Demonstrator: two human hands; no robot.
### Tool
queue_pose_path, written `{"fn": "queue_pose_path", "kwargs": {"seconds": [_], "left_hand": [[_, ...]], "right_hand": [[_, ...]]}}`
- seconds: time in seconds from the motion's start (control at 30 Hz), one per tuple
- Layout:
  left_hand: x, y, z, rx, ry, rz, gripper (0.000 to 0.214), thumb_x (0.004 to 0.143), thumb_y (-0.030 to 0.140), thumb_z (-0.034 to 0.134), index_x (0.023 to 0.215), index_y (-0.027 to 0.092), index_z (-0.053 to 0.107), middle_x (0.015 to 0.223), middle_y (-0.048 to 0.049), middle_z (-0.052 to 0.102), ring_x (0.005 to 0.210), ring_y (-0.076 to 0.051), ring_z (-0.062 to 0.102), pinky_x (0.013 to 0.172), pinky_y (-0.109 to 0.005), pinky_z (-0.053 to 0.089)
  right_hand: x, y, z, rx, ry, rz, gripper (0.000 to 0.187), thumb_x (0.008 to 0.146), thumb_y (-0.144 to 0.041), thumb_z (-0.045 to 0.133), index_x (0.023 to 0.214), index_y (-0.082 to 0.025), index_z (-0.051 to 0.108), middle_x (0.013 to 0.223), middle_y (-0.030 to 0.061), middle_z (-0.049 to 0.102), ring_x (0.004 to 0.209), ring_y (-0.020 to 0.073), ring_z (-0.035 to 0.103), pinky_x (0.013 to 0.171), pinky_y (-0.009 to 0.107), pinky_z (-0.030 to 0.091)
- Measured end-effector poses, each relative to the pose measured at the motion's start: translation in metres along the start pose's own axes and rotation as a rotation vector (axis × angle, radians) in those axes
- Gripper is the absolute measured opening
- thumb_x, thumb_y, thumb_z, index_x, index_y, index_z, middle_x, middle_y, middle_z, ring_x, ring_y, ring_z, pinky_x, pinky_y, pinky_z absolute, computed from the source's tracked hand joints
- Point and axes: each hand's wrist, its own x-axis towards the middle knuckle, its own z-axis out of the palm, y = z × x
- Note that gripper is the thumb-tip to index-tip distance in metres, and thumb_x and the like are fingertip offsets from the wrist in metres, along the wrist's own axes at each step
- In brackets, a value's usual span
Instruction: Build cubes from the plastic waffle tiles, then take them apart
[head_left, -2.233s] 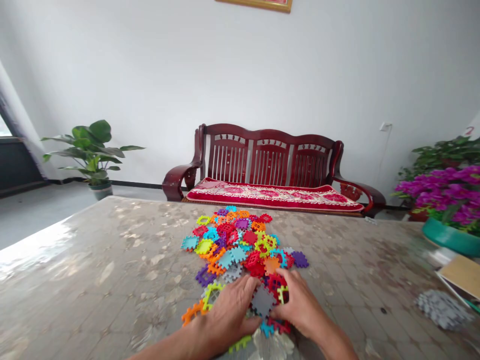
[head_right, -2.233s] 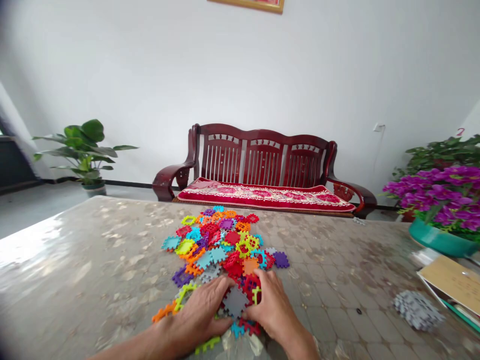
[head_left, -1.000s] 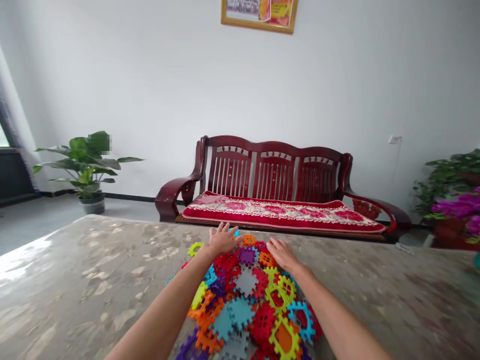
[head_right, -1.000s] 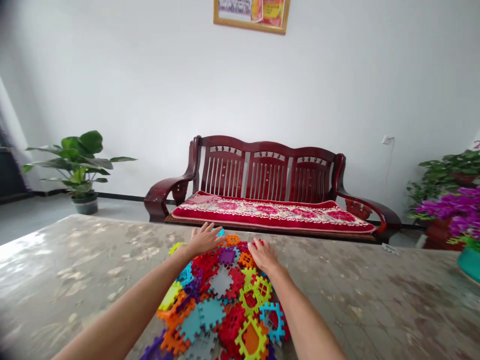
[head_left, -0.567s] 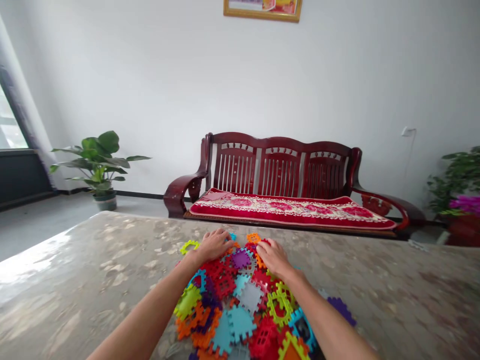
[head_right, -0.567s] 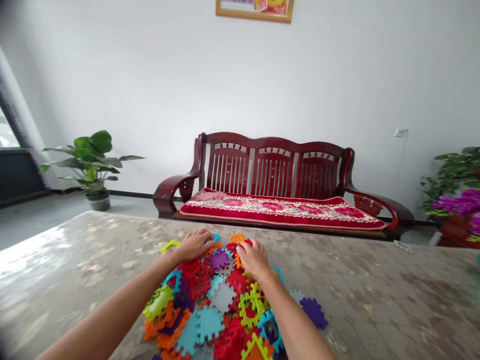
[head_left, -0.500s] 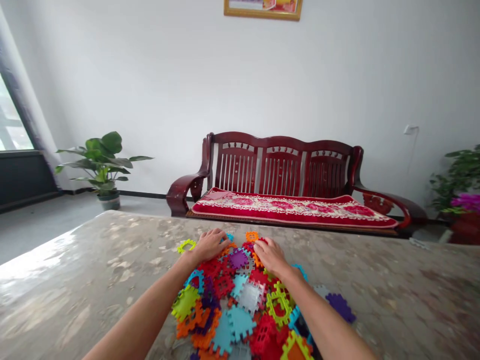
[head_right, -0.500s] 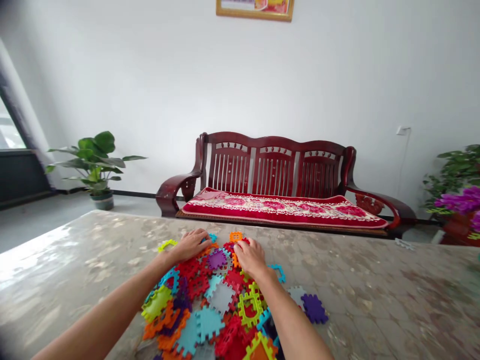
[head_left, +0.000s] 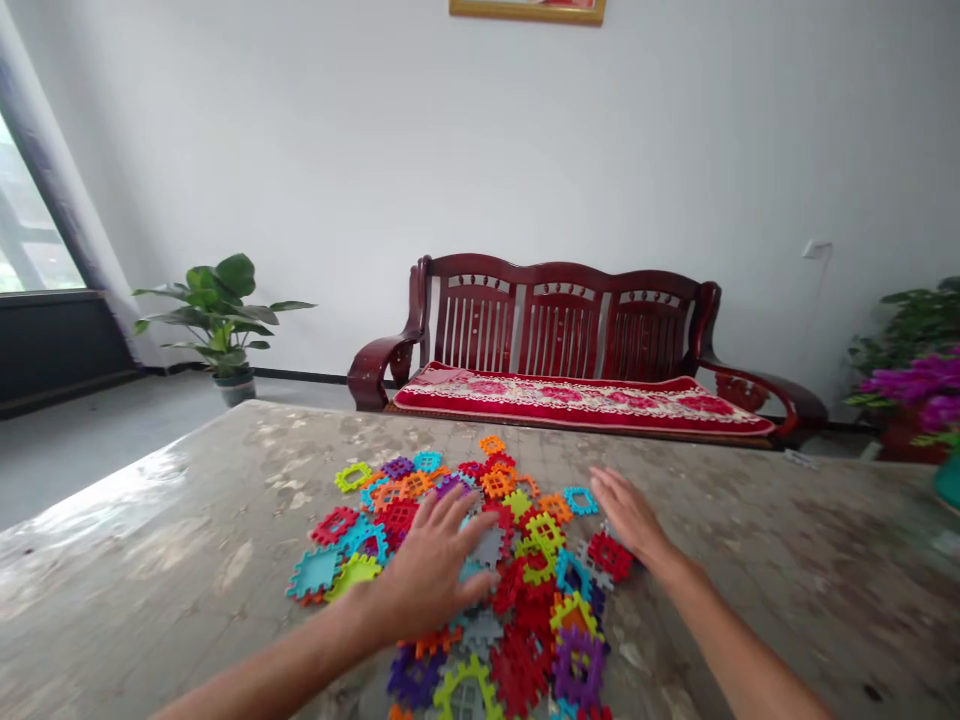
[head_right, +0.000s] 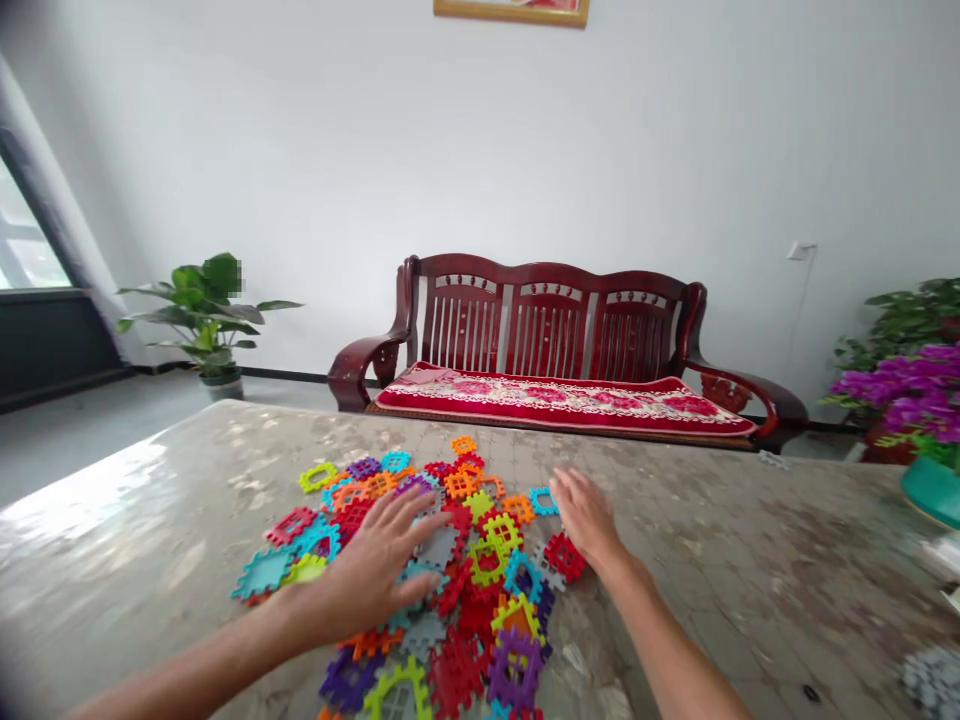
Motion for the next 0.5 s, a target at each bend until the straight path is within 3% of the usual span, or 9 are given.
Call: {"fn": "queue_pose_path", "kwargs": {"seconds": [0.1, 0.13, 0.2, 0.27, 0.37, 0.5], "left_hand": [[-0.025, 0.051, 0.026, -0.023, -0.033, 0.245, 0.082, 0.079, 0.065, 0.056, 0.15, 0.039, 0.026, 0.159, -0.0051, 0.028, 0.143, -0.037, 0.027, 0.115, -0.062, 0.02], [-0.03, 0.063, 0.037, -0.014, -0.032, 0.318, 0.079, 0.081, 0.06, 0.057, 0.15, 0.041, 0.025, 0.159, -0.0047, 0.027, 0.142, -0.036, 0.028, 0.115, -0.061, 0.02], [-0.035, 0.077, 0.06, 0.027, 0.024, 0.346, 0.065, 0.088, 0.046, 0.055, 0.148, 0.044, 0.029, 0.159, -0.0034, 0.027, 0.142, -0.033, 0.029, 0.116, -0.061, 0.017], [-0.037, 0.08, 0.074, 0.056, 0.039, 0.339, 0.069, 0.087, 0.045, 0.057, 0.148, 0.043, 0.027, 0.16, -0.0052, 0.025, 0.143, -0.035, 0.027, 0.116, -0.063, 0.013], [-0.04, 0.074, 0.072, 0.057, -0.008, 0.31, 0.085, 0.077, 0.056, 0.065, 0.15, 0.04, 0.024, 0.161, -0.0081, 0.022, 0.145, -0.038, 0.022, 0.115, -0.066, 0.012], [-0.051, 0.058, 0.044, 0.03, -0.096, 0.274, 0.087, 0.073, 0.051, 0.07, 0.148, 0.039, 0.029, 0.16, -0.008, 0.025, 0.144, -0.038, 0.023, 0.114, -0.067, 0.011]], "right_hand": [[-0.028, 0.03, -0.01, -0.136, -0.005, 0.085, 0.055, 0.091, -0.051, 0.032, 0.129, -0.022, 0.06, 0.138, 0.0093, 0.056, 0.133, 0.0267, 0.045, 0.114, 0.047, 0.03], [-0.035, 0.032, -0.009, -0.144, -0.03, 0.099, 0.055, 0.092, -0.05, 0.031, 0.13, -0.022, 0.059, 0.138, 0.009, 0.056, 0.133, 0.0263, 0.045, 0.114, 0.046, 0.031], [-0.046, 0.026, -0.001, -0.133, -0.072, 0.089, 0.055, 0.093, -0.048, 0.029, 0.131, -0.023, 0.059, 0.138, 0.0074, 0.057, 0.132, 0.0249, 0.046, 0.113, 0.044, 0.032], [-0.053, 0.008, 0.01, -0.123, -0.081, 0.045, 0.053, 0.094, -0.049, 0.029, 0.13, -0.026, 0.06, 0.137, 0.0055, 0.057, 0.132, 0.0242, 0.046, 0.114, 0.044, 0.031], [-0.063, -0.028, 0.023, -0.136, -0.113, 0.034, 0.052, 0.096, -0.051, 0.027, 0.133, -0.032, 0.057, 0.14, 0.0024, 0.055, 0.135, 0.0253, 0.042, 0.114, 0.048, 0.029], [-0.074, -0.07, 0.033, -0.206, -0.127, 0.031, 0.047, 0.096, -0.052, 0.031, 0.131, -0.037, 0.057, 0.143, -0.0001, 0.052, 0.137, 0.026, 0.038, 0.112, 0.05, 0.028]]}}
